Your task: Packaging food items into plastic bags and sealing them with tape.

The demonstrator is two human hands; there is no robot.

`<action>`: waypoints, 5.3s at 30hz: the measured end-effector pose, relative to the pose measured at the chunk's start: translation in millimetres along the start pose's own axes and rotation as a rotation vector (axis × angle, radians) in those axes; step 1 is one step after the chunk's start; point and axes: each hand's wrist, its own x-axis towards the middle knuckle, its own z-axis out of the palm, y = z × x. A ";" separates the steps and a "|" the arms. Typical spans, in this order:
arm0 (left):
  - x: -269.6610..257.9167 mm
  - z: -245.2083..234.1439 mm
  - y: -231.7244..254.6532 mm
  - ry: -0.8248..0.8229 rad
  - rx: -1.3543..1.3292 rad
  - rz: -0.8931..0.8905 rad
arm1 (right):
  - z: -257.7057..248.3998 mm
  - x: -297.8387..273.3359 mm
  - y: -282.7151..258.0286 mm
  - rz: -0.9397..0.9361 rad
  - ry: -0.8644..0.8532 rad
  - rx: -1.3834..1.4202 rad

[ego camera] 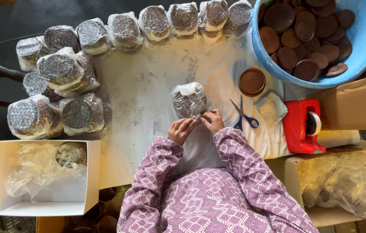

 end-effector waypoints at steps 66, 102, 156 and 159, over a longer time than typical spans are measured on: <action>59.3 -13.1 -2.3 0.167 -0.385 -0.569 | -48.9 44.4 -80.5 -0.023 0.044 -0.063; 11.1 87.7 -62.5 0.040 -0.886 -1.023 | -196.2 -68.3 17.0 0.251 0.637 0.330; 27.9 49.1 -45.9 -0.033 -0.968 -0.996 | -316.8 -250.6 180.9 0.822 0.598 0.383; 29.0 47.3 -45.9 -0.036 -0.964 -0.995 | -305.7 -257.4 194.6 0.732 0.682 0.387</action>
